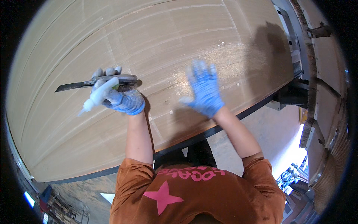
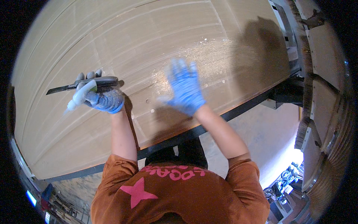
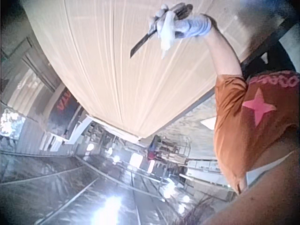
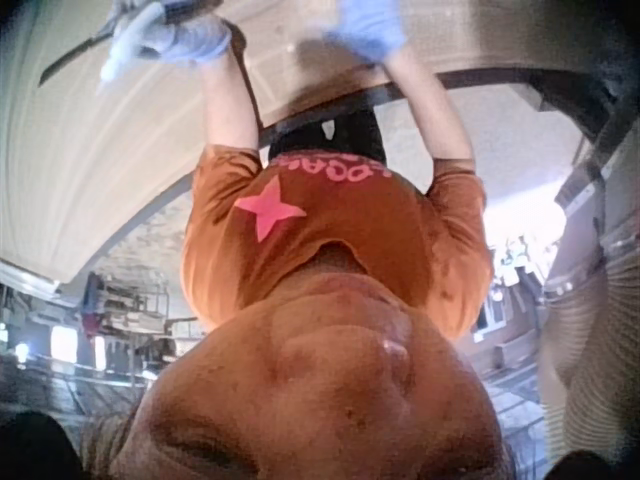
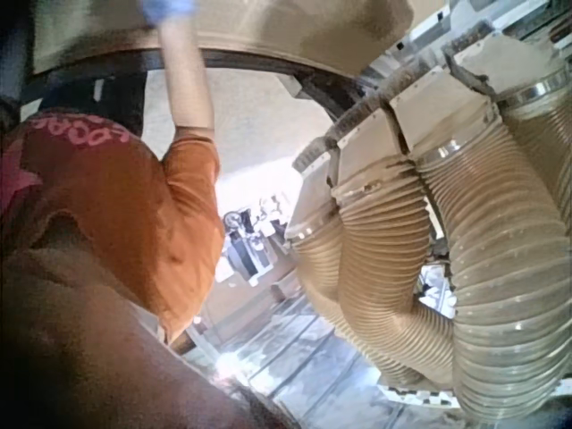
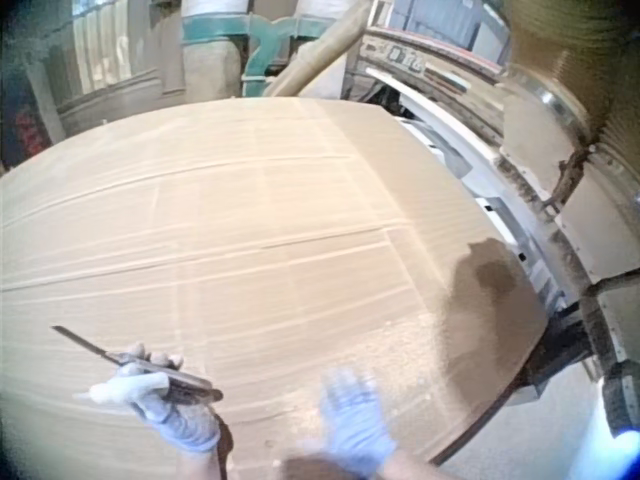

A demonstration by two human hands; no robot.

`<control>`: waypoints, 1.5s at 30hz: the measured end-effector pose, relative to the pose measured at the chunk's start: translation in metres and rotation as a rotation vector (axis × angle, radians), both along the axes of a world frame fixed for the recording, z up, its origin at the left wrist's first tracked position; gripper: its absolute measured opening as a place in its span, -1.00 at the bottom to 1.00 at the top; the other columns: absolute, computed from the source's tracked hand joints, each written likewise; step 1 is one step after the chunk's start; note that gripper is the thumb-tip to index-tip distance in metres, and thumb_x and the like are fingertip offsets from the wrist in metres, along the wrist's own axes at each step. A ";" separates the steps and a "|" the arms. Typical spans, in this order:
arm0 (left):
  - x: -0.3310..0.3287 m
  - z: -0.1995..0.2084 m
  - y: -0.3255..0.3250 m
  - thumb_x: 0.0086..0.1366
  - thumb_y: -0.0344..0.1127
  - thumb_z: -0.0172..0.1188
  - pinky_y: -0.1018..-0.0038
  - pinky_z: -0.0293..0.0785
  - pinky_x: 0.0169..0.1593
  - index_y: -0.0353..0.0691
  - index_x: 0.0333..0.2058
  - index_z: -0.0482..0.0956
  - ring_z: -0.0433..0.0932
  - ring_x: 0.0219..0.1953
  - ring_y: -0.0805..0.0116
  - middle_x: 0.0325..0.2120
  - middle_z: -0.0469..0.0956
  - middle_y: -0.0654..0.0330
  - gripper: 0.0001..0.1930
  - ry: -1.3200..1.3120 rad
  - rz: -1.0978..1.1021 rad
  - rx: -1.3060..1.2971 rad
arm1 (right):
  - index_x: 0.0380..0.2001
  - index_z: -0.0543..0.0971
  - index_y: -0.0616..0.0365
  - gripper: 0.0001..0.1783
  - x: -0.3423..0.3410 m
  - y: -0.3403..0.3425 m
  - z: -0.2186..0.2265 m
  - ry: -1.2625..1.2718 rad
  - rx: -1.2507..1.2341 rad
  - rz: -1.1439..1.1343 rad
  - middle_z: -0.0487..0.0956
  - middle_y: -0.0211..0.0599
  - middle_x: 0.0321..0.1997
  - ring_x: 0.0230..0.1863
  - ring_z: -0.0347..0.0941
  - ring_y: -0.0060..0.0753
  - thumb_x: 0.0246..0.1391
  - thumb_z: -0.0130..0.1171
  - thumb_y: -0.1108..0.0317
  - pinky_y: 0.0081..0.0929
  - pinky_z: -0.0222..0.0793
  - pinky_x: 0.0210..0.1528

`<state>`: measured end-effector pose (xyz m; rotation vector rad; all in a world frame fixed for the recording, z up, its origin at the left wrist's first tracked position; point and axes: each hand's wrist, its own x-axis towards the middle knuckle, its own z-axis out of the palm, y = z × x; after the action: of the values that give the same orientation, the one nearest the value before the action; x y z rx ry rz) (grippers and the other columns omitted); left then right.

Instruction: The person cleans a large wooden board using a utility knife to scrape the surface and a cloth to wipe away dust. They move around the board to clean different sections and briefly walk away from the workbench before returning to continue cleaning.

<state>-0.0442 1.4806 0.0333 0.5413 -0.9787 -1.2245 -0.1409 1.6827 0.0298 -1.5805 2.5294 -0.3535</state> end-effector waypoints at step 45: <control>0.060 0.016 0.014 0.16 0.20 0.12 0.31 0.52 -0.14 -0.16 -0.08 0.38 0.49 -0.18 0.32 -0.12 0.40 0.11 -0.43 -0.074 -0.022 0.059 | 0.16 0.25 0.26 -0.14 0.100 0.012 0.017 -0.112 0.041 0.306 0.10 0.21 0.29 0.34 -0.06 0.22 0.00 -0.08 -0.25 0.14 -0.34 0.35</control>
<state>0.0155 1.4942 0.0492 0.6278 -1.0151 -1.2635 -0.0409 1.6949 0.0469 -1.8386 2.1555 -0.3385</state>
